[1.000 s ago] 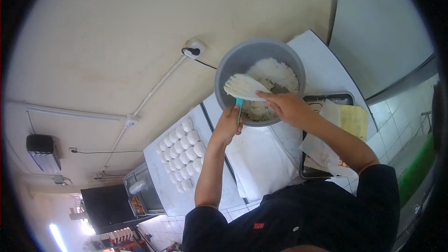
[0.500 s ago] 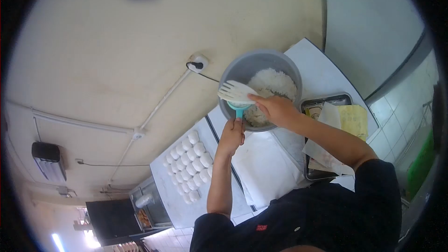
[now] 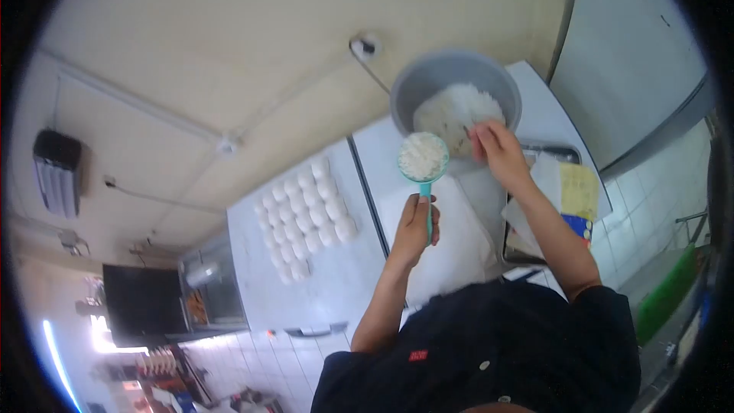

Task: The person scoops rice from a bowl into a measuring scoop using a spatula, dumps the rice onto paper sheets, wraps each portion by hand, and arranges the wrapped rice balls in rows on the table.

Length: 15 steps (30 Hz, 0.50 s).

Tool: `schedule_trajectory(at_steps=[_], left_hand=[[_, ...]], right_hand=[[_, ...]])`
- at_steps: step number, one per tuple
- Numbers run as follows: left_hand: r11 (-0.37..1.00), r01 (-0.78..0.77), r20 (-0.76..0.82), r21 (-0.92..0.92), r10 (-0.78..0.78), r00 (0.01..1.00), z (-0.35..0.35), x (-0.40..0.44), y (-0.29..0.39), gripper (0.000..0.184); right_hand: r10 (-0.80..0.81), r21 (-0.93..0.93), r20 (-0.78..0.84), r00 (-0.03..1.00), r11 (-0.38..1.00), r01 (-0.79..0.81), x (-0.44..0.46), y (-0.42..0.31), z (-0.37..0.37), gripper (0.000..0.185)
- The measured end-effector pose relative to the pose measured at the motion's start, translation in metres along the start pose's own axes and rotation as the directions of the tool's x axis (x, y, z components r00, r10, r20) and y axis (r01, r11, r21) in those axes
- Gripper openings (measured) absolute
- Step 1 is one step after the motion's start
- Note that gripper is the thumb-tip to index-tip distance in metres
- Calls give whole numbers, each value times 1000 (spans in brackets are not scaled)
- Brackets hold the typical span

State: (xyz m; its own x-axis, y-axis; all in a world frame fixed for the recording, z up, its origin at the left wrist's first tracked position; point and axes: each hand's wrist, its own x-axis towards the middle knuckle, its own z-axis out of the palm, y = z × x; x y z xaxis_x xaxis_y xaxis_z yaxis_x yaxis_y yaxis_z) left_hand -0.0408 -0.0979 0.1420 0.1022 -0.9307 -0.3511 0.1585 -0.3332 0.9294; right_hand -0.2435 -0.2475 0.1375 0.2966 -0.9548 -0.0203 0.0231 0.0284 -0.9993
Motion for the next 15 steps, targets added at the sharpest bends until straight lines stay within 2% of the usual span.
schedule_trajectory(at_steps=[2, 4, 6, 7, 9, 10, 12, 13, 14, 15], left_hand=[[997, 57, -17, -56, -58, 998, 7, -27, -41, 40], [992, 109, -10, -62, -109, 994, 10, -51, -86, 42], [990, 141, 70, -25, -139, 988, 11, -67, -120, 42], [992, 120, 89, -36, -116, 989, 13, -75, -132, 41], [996, 77, 132, -46, -70, 989, 12, -90, -151, 41], [994, -53, 139, 98, 40, 990, 4, -96, -162, 39], [879, -315, 209, 358, 253, 945, -15, -95, -178, 37], [929, -196, 253, 315, 117, 960, -32, -98, -168, 42], [834, -346, 194, 430, 289, 937, -52, -90, -195, 44], [699, -464, 156, 545, 459, 875, -71, -82, -222, 46]], right_hand=[[376, 19, -86, 923, 927, -376, -81, 31, 26, 28], [290, -123, 11, 957, 950, -287, -143, 88, 43, 31], [503, 154, 203, 840, 831, -535, -180, 103, 65, 38], [516, 290, 409, 753, 709, -643, -190, 113, 65, 38], [498, 281, 198, 844, 796, -536, -203, 143, 80, 37], [526, 319, 129, 841, 781, -537, -207, 153, 85, 36], [553, 385, -9, 833, 771, -508, -211, 162, 94, 35], [552, 409, -79, 830, 778, -478, -209, 158, 99, 34], [545, 428, -149, 825, 788, -442, -205, 154, 103, 33], [472, 368, -212, 856, 850, -377, -200, 154, 102, 36]])
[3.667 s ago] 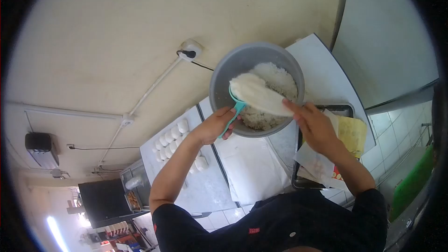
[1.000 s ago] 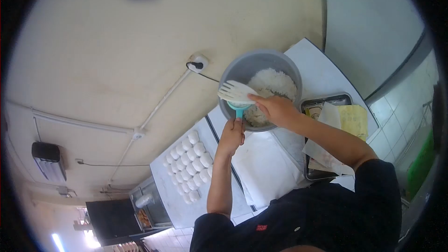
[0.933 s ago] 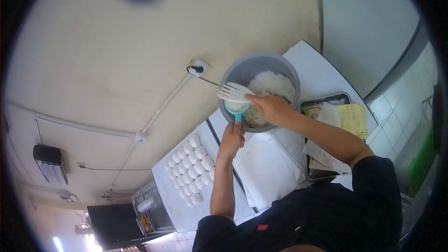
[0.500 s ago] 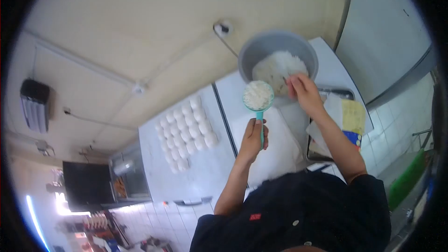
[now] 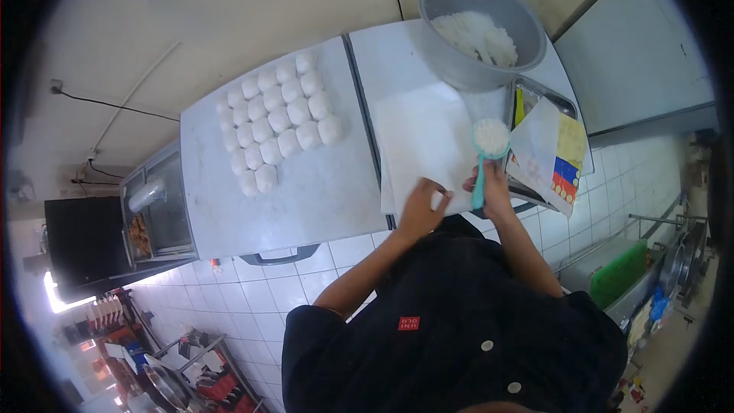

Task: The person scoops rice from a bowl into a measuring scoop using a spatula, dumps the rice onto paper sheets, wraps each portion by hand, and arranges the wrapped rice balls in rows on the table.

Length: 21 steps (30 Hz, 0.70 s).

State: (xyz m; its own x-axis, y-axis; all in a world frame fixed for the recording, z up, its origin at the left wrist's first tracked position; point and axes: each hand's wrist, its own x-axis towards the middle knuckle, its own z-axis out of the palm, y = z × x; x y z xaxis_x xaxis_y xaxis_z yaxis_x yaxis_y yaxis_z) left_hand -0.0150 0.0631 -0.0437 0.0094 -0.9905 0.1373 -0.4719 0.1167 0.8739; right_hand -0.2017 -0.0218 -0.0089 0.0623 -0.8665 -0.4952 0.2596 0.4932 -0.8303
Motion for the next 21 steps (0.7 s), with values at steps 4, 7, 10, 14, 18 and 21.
schedule_trajectory(at_steps=[4, 7, 10, 14, 18, 21], left_hand=[[820, 198, -40, 537, -210, 977, -12, -33, -41, 86], [796, 222, 6, 563, -273, 962, -5, -45, -60, 99], [803, 210, -29, 558, -234, 972, 8, -55, -74, 104], [804, 191, -57, 563, -193, 980, 10, -52, -76, 105], [788, 158, -71, 595, -144, 987, 11, -56, -75, 108], [805, 151, -54, 573, -147, 988, 5, -56, -66, 108]], right_hand=[[-403, -278, -46, 914, 884, 375, -10, -14, 12, 49], [-709, -643, 136, 692, 468, 606, -11, 3, 16, 61], [-684, -762, 555, 473, -192, 618, 6, 53, 7, 67], [-405, -837, 545, 734, -214, 503, 5, 114, -5, 71], [-344, -878, 475, 810, -117, 465, -12, 104, 9, 67], [-360, -851, 487, 795, 7, 525, -17, 84, 12, 70]])
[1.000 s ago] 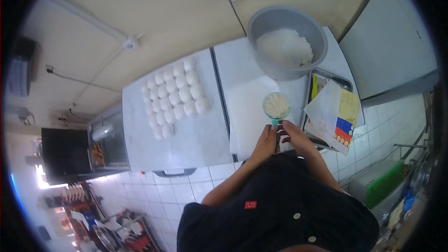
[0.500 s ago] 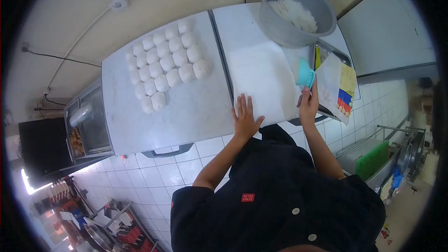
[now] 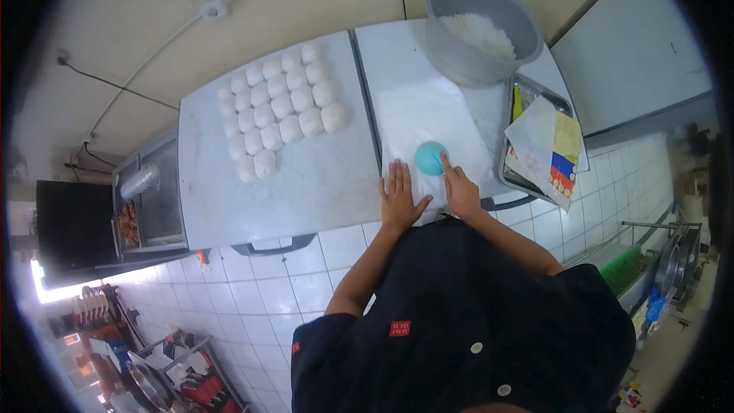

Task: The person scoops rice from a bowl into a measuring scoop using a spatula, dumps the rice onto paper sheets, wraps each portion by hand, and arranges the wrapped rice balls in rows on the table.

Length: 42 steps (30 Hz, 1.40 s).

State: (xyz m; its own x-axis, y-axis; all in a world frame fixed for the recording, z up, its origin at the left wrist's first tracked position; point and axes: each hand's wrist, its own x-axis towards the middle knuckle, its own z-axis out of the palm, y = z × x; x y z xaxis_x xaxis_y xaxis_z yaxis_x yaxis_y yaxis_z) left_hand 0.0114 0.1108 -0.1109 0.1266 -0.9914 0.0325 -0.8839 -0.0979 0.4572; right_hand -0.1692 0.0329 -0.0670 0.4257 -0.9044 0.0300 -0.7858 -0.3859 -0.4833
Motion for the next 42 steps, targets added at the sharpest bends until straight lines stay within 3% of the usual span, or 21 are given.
schedule_trajectory(at_steps=[2, 4, 7, 8, 10, 13, 16, 18, 20, 22, 25, 29, 32, 37, 38, 40, 42], left_hand=[[999, -47, 28, 8, 47, 999, -2, -8, -2, 108], [998, -52, 45, 32, 50, 998, -2, -10, -2, 108], [998, -24, 95, 55, 18, 995, 6, -34, -3, 108], [998, -30, 104, 60, 24, 994, 9, -38, -2, 107], [997, -43, 127, 65, 34, 991, 12, -38, 1, 106], [996, -42, 129, 81, 32, 991, 12, -34, 9, 100], [996, -31, 116, 81, 21, 993, 18, -34, 16, 96], [997, -25, 111, 67, 18, 994, 18, -31, 17, 93], [998, -23, 127, 60, 15, 992, 12, -29, 19, 89], [999, -35, 67, 5, 35, 997, 7, -29, 18, 78], [995, -81, 12, -60, 82, 997, 4, -32, 8, 60], [982, -175, -15, -75, 174, 985, 9, -33, -12, 40], [971, -238, -241, -18, 227, 944, -18, -26, 9, 37], [961, -250, -316, 117, 274, 908, -27, -15, 14, 36], [959, -257, -328, 122, 283, 901, -26, -12, 12, 37], [970, -195, -246, 143, 226, 943, -31, -13, 13, 48], [979, -160, -50, 123, 167, 985, -36, -12, 8, 65]], right_hand=[[-60, 136, -182, 982, 987, 86, 10, -11, -37, 69], [-101, 135, -374, 922, 977, 162, 43, -17, -74, 67], [-247, 30, -687, 683, 930, 366, 128, -17, -148, 67], [-153, 83, -656, 739, 959, 272, 154, -5, -165, 68], [-229, -223, -793, 564, 971, 80, 188, -5, -200, 67], [-198, -130, -826, 528, 978, 164, 175, -25, -233, 59], [-221, 106, -749, 624, 890, 443, 127, -16, -193, 47], [-177, 331, -562, 808, 847, 416, 81, 5, -131, 37], [-190, 528, -250, 949, 795, 298, 37, 26, -79, 34], [-227, 580, 23, 974, 797, 172, 6, 51, -42, 37], [-327, 393, 125, 937, 883, 256, -14, 81, -8, 42], [-374, 288, 136, 917, 901, 325, -18, 84, -2, 43], [-390, 176, 109, 914, 913, 369, -15, 60, -12, 41], [-413, -127, -42, 910, 905, 406, -12, 64, 5, 37], [-374, -67, -49, 926, 926, 371, -11, 69, 5, 35], [-273, 25, -73, 959, 961, 275, -7, 84, -4, 32], [-331, 43, -195, 923, 937, 345, -7, 114, 15, 28]])
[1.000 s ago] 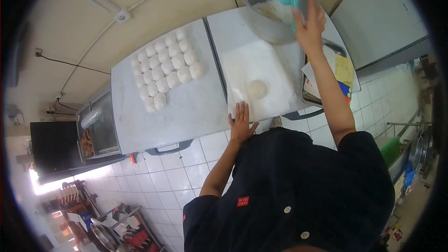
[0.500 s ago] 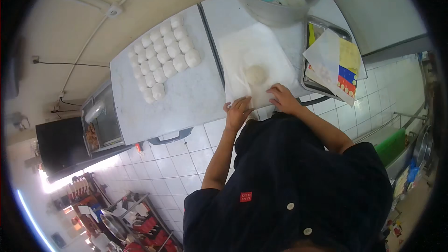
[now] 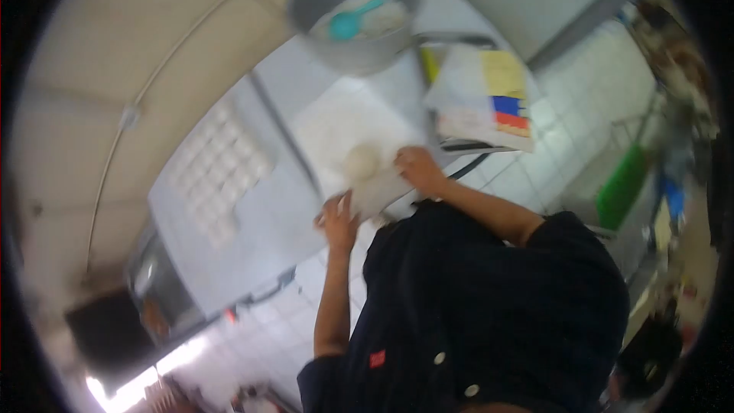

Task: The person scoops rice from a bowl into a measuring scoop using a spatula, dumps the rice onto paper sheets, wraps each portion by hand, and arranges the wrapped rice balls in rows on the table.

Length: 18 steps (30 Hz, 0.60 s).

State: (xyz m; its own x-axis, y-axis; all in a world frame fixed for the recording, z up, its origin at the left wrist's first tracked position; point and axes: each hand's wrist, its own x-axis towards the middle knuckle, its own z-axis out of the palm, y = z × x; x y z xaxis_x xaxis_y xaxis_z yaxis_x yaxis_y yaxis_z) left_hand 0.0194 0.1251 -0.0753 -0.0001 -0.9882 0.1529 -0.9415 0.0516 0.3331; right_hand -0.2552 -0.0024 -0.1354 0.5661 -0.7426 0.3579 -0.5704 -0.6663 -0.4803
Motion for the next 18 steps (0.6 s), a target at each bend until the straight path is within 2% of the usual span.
schedule_trajectory(at_steps=[1, 2, 3, 4, 5, 6, 8, 10, 11, 12, 14, 15, 18], left_hand=[[974, -39, 129, 224, 10, 992, 24, -8, -21, 69], [991, -89, 127, 104, 76, 989, 52, -21, -51, 69], [976, -130, 76, 175, 118, 990, 57, -28, -58, 64], [979, -126, 86, 161, 113, 990, 50, -31, -59, 59], [984, -92, 151, 151, 69, 986, 39, -29, -54, 54], [980, -73, 155, 187, 44, 987, 13, -25, -33, 41], [995, -65, 172, 75, 51, 984, -7, -26, -28, 39], [999, 30, 88, -39, -27, 996, -20, -23, -13, 33], [989, 67, 55, -132, -61, 997, -26, -19, -6, 21], [955, 95, -1, -282, -99, 995, -23, -13, -10, 19], [815, 118, -86, -567, -201, 976, -1, -12, -21, 30], [803, 190, 0, -565, -230, 973, 0, -7, -25, 38], [769, 292, -31, -569, -375, 927, 22, 7, -25, 43]], right_hand=[[-24, -76, -1, 1000, 997, 24, -17, 21, 16, 35], [3, 145, 28, 1000, 989, -7, -22, 25, 3, 33], [-68, -46, 74, 995, 996, 71, -27, 33, 4, 30], [-36, 60, 153, 988, 998, 27, -30, 40, 12, 28], [141, 222, 92, 986, 962, -158, -29, 25, 2, 25], [-40, 84, 118, 992, 996, 30, -31, 25, -4, 19], [-103, 191, 65, 993, 978, 89, -31, -1, -46, 21], [-12, 269, 6, 1000, 963, 9, -39, 9, -40, 19], [22, 320, -16, 1000, 947, -16, -39, 13, -32, 19], [107, 381, -59, 993, 921, -76, -35, 8, -29, 17], [277, 506, -117, 954, 843, -183, -32, -4, -23, 16], [301, 519, -143, 943, 834, -188, -27, -8, -22, 23], [400, 484, -263, 878, 842, -238, -13, -12, 5, 21]])
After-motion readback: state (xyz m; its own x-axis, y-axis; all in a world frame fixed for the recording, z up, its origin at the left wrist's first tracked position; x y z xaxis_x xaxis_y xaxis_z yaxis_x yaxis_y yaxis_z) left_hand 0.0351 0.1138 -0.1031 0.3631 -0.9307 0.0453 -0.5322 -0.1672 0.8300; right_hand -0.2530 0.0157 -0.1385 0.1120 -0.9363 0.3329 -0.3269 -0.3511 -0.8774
